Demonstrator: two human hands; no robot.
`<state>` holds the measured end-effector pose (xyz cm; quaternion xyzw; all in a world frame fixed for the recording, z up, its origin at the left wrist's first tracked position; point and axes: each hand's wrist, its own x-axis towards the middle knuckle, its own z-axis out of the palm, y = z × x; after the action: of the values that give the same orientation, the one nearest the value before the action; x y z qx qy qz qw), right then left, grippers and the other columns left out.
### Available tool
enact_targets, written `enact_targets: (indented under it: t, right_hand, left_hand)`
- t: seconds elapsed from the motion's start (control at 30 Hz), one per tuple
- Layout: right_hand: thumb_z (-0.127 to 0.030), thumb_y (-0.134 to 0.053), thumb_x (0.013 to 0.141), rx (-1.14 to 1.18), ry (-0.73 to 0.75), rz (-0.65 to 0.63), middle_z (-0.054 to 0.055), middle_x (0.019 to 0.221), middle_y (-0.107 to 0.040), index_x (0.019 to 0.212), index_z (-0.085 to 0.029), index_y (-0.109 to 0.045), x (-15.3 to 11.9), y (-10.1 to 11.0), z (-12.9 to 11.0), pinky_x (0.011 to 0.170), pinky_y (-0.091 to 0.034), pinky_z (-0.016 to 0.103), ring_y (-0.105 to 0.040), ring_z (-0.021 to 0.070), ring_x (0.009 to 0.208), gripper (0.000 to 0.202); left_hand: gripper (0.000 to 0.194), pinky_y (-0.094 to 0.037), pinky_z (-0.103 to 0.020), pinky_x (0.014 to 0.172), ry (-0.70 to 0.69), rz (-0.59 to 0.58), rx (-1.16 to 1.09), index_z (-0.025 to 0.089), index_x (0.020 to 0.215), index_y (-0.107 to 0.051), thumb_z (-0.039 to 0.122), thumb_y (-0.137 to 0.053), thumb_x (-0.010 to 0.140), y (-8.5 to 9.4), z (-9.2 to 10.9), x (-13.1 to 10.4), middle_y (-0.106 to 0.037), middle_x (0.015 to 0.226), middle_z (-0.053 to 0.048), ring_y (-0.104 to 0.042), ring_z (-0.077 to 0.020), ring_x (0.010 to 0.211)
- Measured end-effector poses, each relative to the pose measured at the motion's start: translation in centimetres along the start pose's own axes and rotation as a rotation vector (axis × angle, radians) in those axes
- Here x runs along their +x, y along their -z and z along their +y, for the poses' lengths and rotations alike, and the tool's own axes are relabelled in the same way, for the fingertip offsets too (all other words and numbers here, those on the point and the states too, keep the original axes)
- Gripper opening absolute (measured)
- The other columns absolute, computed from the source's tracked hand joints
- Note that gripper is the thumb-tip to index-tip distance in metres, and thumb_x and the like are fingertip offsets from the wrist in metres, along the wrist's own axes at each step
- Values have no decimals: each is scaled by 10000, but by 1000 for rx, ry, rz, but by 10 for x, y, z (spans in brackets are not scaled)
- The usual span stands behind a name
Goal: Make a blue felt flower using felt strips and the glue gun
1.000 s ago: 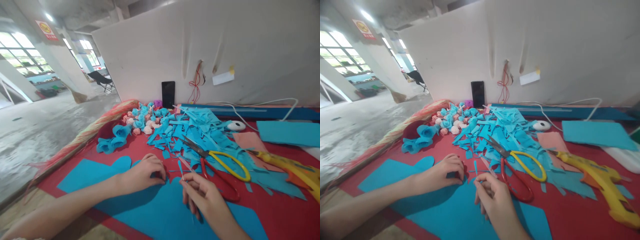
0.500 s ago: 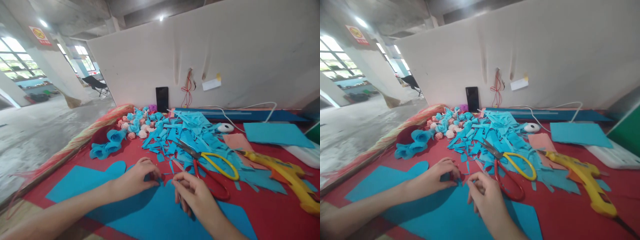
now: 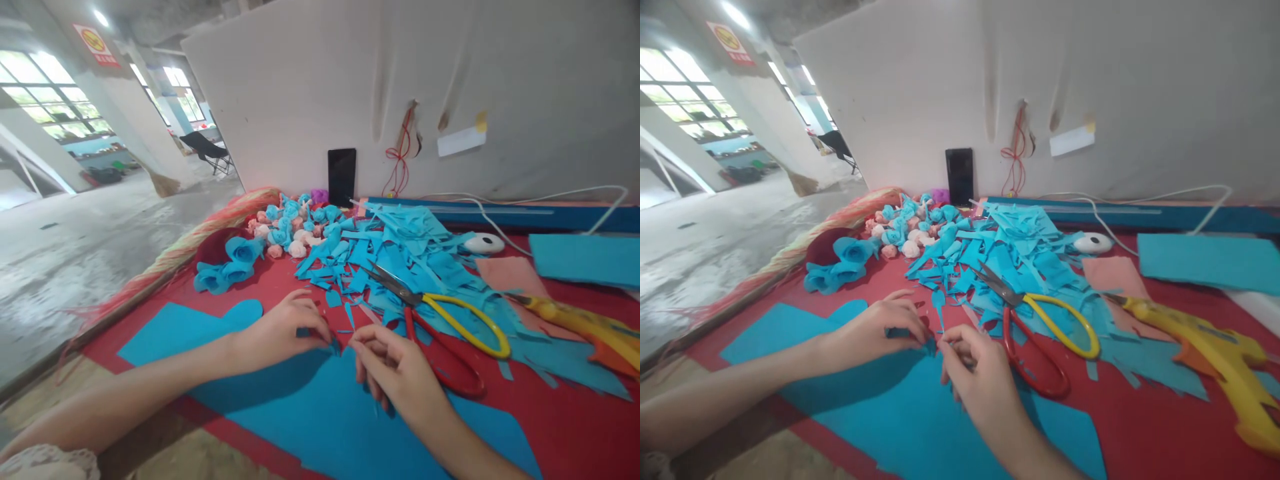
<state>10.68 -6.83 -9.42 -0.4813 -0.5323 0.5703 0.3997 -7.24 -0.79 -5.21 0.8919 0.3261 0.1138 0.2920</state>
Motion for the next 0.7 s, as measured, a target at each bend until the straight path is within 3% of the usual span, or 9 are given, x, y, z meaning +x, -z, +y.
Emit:
enact_targets:
  t: [0.07,0.17,0.37,0.53,0.7]
  right_hand:
    - [-319,-497,831,17,-1,-2,-69,492,-477,781,-129,-494,0,0,0,285,-280,129,-378,33,317,196]
    - [-390,-479,780,38,9,12,-46,495,-495,773,-144,-492,1,0,-3,289,-286,145,-379,46,316,246]
    - [-351,-528,729,30,69,57,-9,575,-561,721,-168,-570,-7,7,-38,347,-338,149,-422,49,372,188]
    - [-258,-579,727,-8,104,182,-26,574,-595,688,-215,-615,-18,15,-74,395,-374,121,-439,45,406,68]
    - [-277,-610,720,-68,300,194,-31,477,-557,671,-247,-642,-20,26,-75,352,-383,131,-472,69,366,66]
  left_hand:
    - [69,-333,-287,916,31,15,-49,181,740,-646,225,-593,746,2,1,1,-671,898,-8,-562,-139,872]
    - [121,-440,-228,729,117,57,-130,151,787,-622,239,-539,781,6,3,0,-662,832,-30,-590,-128,779]
    - [111,-471,-180,632,182,140,-300,139,801,-564,240,-520,790,25,20,4,-627,788,-15,-593,-101,720]
    - [91,-471,-140,647,84,187,-387,163,860,-539,187,-539,772,44,49,22,-602,815,13,-587,-72,744]
    - [132,-475,-123,663,-111,234,-447,150,886,-545,131,-534,756,50,69,36,-568,832,8,-569,-63,766]
